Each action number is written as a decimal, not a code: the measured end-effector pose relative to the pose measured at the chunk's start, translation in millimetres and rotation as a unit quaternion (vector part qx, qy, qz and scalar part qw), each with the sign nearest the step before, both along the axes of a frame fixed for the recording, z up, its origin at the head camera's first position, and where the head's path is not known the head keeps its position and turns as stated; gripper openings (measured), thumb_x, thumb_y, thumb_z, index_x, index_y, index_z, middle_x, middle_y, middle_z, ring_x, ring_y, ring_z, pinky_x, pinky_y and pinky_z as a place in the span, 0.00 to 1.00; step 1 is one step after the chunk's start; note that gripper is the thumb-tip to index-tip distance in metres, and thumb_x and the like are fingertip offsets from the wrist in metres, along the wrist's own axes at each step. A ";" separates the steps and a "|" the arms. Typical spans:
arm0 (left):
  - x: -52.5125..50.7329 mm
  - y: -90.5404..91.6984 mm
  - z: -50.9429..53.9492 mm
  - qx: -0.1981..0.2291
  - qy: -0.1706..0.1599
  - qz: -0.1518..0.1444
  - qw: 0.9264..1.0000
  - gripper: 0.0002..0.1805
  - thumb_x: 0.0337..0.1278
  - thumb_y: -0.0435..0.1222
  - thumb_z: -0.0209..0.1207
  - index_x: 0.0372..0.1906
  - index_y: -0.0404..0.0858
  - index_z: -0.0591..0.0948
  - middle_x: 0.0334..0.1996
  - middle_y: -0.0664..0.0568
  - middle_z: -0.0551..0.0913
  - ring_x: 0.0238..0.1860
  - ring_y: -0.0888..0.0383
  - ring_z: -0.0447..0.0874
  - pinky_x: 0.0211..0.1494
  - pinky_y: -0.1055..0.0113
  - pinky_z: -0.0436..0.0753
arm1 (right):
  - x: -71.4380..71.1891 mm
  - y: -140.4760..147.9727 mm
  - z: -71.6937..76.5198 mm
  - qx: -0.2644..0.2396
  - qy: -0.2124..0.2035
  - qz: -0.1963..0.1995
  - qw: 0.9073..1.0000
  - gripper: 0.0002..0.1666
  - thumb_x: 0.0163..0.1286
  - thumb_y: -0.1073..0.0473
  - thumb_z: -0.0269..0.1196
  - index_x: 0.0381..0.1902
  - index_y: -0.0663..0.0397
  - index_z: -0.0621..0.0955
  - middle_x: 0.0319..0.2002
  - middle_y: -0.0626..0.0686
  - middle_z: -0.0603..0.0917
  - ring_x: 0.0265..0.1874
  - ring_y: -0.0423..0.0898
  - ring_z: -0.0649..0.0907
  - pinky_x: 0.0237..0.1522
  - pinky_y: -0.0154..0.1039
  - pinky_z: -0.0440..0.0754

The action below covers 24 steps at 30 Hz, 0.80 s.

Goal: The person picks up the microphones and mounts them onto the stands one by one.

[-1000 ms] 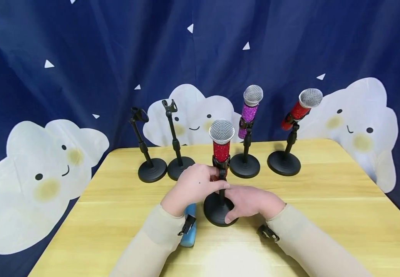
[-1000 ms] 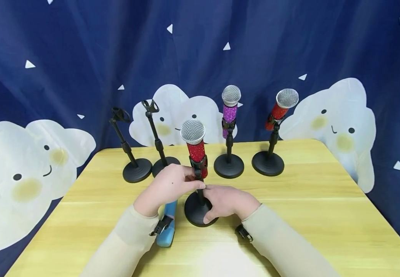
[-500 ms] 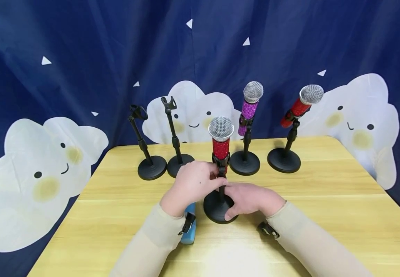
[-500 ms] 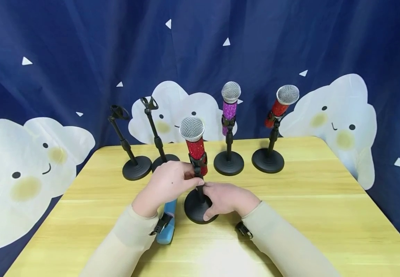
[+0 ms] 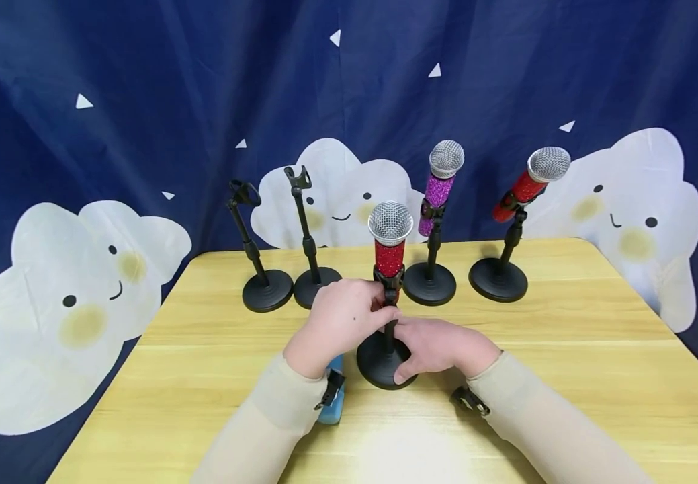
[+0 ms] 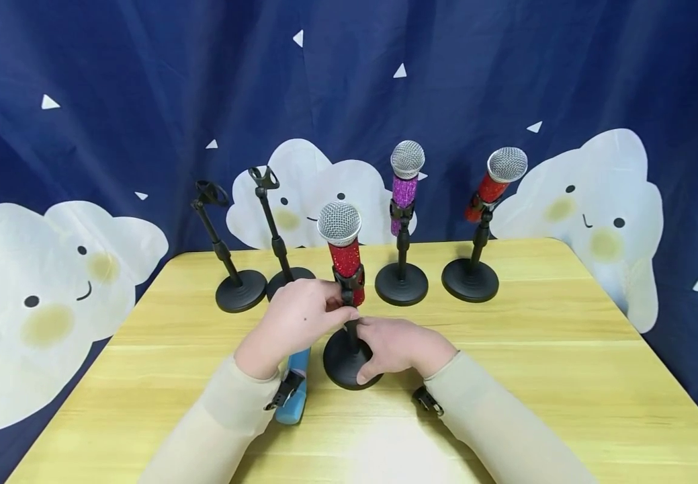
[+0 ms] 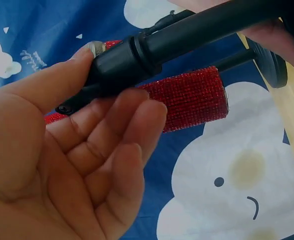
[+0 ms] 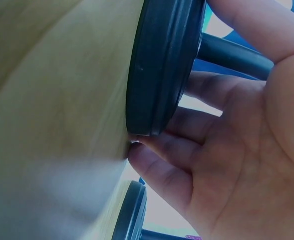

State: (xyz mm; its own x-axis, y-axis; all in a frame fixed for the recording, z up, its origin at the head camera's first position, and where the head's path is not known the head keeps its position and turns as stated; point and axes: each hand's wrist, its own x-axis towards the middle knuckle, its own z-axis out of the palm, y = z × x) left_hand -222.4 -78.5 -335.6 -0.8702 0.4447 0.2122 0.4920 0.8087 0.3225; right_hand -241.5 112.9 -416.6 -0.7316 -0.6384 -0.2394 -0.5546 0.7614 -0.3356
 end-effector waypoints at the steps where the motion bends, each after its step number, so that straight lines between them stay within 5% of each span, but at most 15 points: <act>1: 0.0 -0.3 0.3 0.000 0.001 -0.006 1.000 0.12 0.60 0.53 0.67 0.26 0.54 0.83 0.16 0.69 0.76 0.23 0.65 0.75 0.25 0.63 0.73 | 0.1 -0.2 0.2 -0.002 0.002 0.000 1.000 0.34 0.54 0.39 0.77 0.51 0.53 0.80 0.48 0.44 0.78 0.45 0.43 0.79 0.50 0.42 0.77; 7: 1.6 -2.3 2.2 0.004 -0.032 -0.004 0.999 0.08 0.61 0.50 0.67 0.31 0.54 0.87 0.19 0.68 0.79 0.25 0.64 0.76 0.29 0.62 0.73 | 1.4 -0.8 2.3 -0.015 0.005 0.003 1.000 0.40 0.53 0.41 0.77 0.59 0.53 0.79 0.56 0.47 0.79 0.50 0.44 0.80 0.54 0.43 0.77; 12: 4.3 3.1 0.7 -0.014 -0.011 0.024 1.000 0.16 0.57 0.60 0.66 0.23 0.56 0.82 0.15 0.69 0.75 0.21 0.63 0.74 0.23 0.61 0.72 | 1.2 -0.2 2.5 0.000 -0.004 -0.007 1.000 0.31 0.53 0.39 0.77 0.45 0.51 0.79 0.45 0.45 0.78 0.40 0.43 0.78 0.45 0.43 0.77; 16: 3.0 3.6 -0.4 -0.016 0.014 0.008 1.000 0.16 0.60 0.55 0.66 0.22 0.54 0.80 0.13 0.66 0.73 0.20 0.63 0.74 0.21 0.63 0.71 | 0.6 0.3 2.1 0.001 0.007 0.000 1.000 0.28 0.53 0.39 0.77 0.40 0.51 0.78 0.42 0.45 0.76 0.37 0.44 0.76 0.42 0.42 0.75; 20: 1.8 0.3 0.4 -0.003 -0.011 -0.011 1.000 0.09 0.62 0.50 0.66 0.30 0.52 0.86 0.21 0.65 0.81 0.25 0.63 0.77 0.25 0.63 0.73 | 0.3 0.7 1.2 -0.002 0.021 0.009 1.000 0.32 0.53 0.39 0.76 0.47 0.52 0.80 0.49 0.46 0.78 0.44 0.44 0.78 0.48 0.42 0.77; 24: 2.7 1.3 0.5 -0.016 -0.022 0.010 1.000 0.12 0.61 0.55 0.65 0.29 0.54 0.86 0.22 0.67 0.82 0.25 0.62 0.77 0.26 0.61 0.73 | -0.2 0.1 0.8 0.000 0.011 0.003 1.000 0.35 0.54 0.39 0.76 0.51 0.53 0.80 0.51 0.46 0.79 0.46 0.43 0.79 0.50 0.42 0.77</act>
State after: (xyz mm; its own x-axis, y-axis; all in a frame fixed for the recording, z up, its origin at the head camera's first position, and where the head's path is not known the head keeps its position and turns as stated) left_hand -219.7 -77.2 -335.1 -0.8873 0.4325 0.1600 0.4611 0.8286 0.3175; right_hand -241.7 113.0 -415.8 -0.7323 -0.6433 -0.2234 -0.5671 0.7577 -0.3229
